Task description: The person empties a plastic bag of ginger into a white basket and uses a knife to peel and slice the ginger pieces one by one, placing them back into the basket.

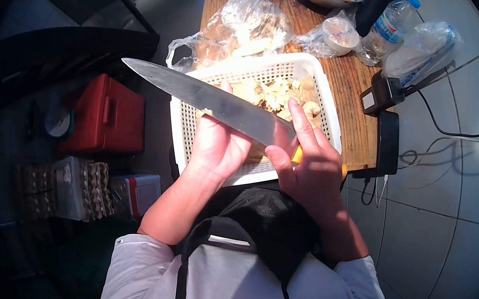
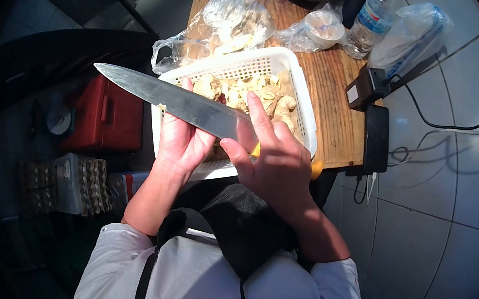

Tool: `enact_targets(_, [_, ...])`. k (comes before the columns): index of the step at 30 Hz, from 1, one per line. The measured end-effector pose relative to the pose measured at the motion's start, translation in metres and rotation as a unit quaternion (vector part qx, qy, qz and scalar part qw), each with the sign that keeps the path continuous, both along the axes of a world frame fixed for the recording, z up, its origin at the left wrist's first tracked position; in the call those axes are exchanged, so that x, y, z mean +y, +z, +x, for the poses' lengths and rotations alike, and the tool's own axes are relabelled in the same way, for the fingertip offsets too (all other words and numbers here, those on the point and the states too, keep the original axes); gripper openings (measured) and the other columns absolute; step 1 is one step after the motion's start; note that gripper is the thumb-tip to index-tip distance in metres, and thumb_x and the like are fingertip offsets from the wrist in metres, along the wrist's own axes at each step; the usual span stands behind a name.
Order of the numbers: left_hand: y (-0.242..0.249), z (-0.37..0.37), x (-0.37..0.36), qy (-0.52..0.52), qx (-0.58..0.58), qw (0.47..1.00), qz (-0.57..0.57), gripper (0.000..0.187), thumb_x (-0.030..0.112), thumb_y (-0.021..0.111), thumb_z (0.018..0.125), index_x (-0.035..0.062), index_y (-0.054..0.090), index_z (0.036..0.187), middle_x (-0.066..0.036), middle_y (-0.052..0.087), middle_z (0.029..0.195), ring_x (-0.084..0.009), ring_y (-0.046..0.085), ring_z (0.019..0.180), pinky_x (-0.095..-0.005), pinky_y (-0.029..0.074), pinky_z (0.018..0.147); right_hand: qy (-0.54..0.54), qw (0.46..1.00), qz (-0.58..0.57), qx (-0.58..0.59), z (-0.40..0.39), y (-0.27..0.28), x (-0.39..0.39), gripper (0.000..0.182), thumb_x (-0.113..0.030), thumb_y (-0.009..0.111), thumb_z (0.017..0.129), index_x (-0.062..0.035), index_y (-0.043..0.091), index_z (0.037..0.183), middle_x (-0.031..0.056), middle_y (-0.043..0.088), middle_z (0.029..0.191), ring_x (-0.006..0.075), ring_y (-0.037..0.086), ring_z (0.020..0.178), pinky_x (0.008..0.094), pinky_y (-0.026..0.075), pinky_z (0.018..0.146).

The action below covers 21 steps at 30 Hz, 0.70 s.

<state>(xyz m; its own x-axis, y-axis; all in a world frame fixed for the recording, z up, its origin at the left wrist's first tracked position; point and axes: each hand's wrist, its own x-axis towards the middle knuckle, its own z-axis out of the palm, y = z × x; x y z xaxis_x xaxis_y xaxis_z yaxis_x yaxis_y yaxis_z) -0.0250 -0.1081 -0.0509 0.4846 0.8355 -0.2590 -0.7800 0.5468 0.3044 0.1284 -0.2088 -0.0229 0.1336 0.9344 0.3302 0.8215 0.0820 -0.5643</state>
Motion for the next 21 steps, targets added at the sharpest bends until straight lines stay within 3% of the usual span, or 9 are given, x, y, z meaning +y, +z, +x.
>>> enact_targets(5, [0.001, 0.002, -0.001, 0.009, 0.013, 1.000, -0.008, 0.035, 0.032, 0.053, 0.105, 0.0034, 0.055, 0.124, -0.011, 0.065, 0.115, -0.0215, 0.064, 0.106, -0.0378, 0.055, 0.092, -0.012, 1.000, 0.000, -0.002, -0.004, -0.002, -0.001, 0.073, -0.041, 0.073, 0.086, -0.0035, 0.051, 0.144, 0.0135, 0.065, 0.087, 0.0240, 0.065, 0.070, 0.0349, 0.055, 0.070])
enact_targets(8, [0.007, 0.005, -0.003, 0.021, 0.028, 0.999, -0.015, 0.033, 0.030, 0.051, 0.106, 0.0029, 0.055, 0.125, -0.011, 0.064, 0.115, -0.0216, 0.064, 0.106, -0.0378, 0.055, 0.092, -0.042, 0.997, 0.071, -0.010, -0.011, -0.010, 0.001, 0.072, -0.052, 0.074, 0.084, -0.0120, 0.057, 0.141, 0.0075, 0.057, 0.070, 0.0240, 0.061, 0.059, 0.0367, 0.055, 0.059])
enact_targets(11, [0.004, 0.006, -0.006, 0.027, 0.048, 0.998, -0.015, 0.032, 0.026, 0.048, 0.106, 0.0013, 0.054, 0.126, -0.012, 0.064, 0.117, -0.0215, 0.064, 0.107, -0.0376, 0.055, 0.093, -0.056, 0.997, 0.047, -0.034, -0.017, -0.005, 0.002, 0.071, -0.051, 0.075, 0.082, -0.0151, 0.058, 0.141, 0.0066, 0.057, 0.070, 0.0220, 0.061, 0.060, 0.0353, 0.054, 0.058])
enact_targets(14, [0.006, 0.011, -0.018, -0.012, 0.051, 0.998, -0.040, 0.032, 0.024, 0.046, 0.106, -0.0010, 0.055, 0.123, -0.012, 0.064, 0.117, -0.0212, 0.065, 0.104, -0.0375, 0.057, 0.090, -0.037, 0.999, 0.025, 0.008, -0.024, 0.008, 0.009, 0.063, -0.046, 0.073, 0.087, -0.0142, 0.059, 0.140, 0.0110, 0.061, 0.074, 0.0269, 0.063, 0.064, 0.0386, 0.055, 0.063])
enact_targets(16, [-0.007, 0.012, -0.040, -0.129, -0.030, 0.991, -0.023, 0.030, 0.025, 0.050, 0.103, 0.0006, 0.056, 0.120, -0.010, 0.067, 0.112, -0.0204, 0.068, 0.095, -0.0363, 0.059, 0.080, -0.042, 0.998, 0.001, 0.043, -0.011, 0.012, 0.025, 0.058, -0.043, 0.070, 0.090, -0.0114, 0.060, 0.138, 0.0159, 0.065, 0.081, 0.0324, 0.066, 0.071, 0.0416, 0.055, 0.069])
enact_targets(17, [-0.005, 0.017, -0.052, -0.103, 0.020, 0.988, -0.112, 0.026, 0.024, 0.055, 0.101, 0.0027, 0.058, 0.115, -0.009, 0.069, 0.103, -0.0193, 0.069, 0.086, -0.0341, 0.059, 0.071, -0.045, 0.997, -0.012, 0.061, -0.004, 0.013, 0.031, 0.055, -0.041, 0.069, 0.092, -0.0100, 0.060, 0.137, 0.0183, 0.067, 0.085, 0.0352, 0.067, 0.075, 0.0431, 0.055, 0.072])
enact_targets(21, [-0.006, 0.003, -0.034, -0.058, 0.009, 0.993, -0.106, 0.018, 0.022, 0.059, 0.099, 0.0070, 0.058, 0.110, -0.007, 0.069, 0.098, -0.0183, 0.067, 0.080, -0.0294, 0.057, 0.066, 0.032, 0.982, -0.005, 0.184, 0.010, 0.011, 0.039, 0.046, -0.035, 0.066, 0.095, -0.0062, 0.064, 0.131, 0.0234, 0.070, 0.094, 0.0408, 0.068, 0.088, 0.0440, 0.054, 0.081])
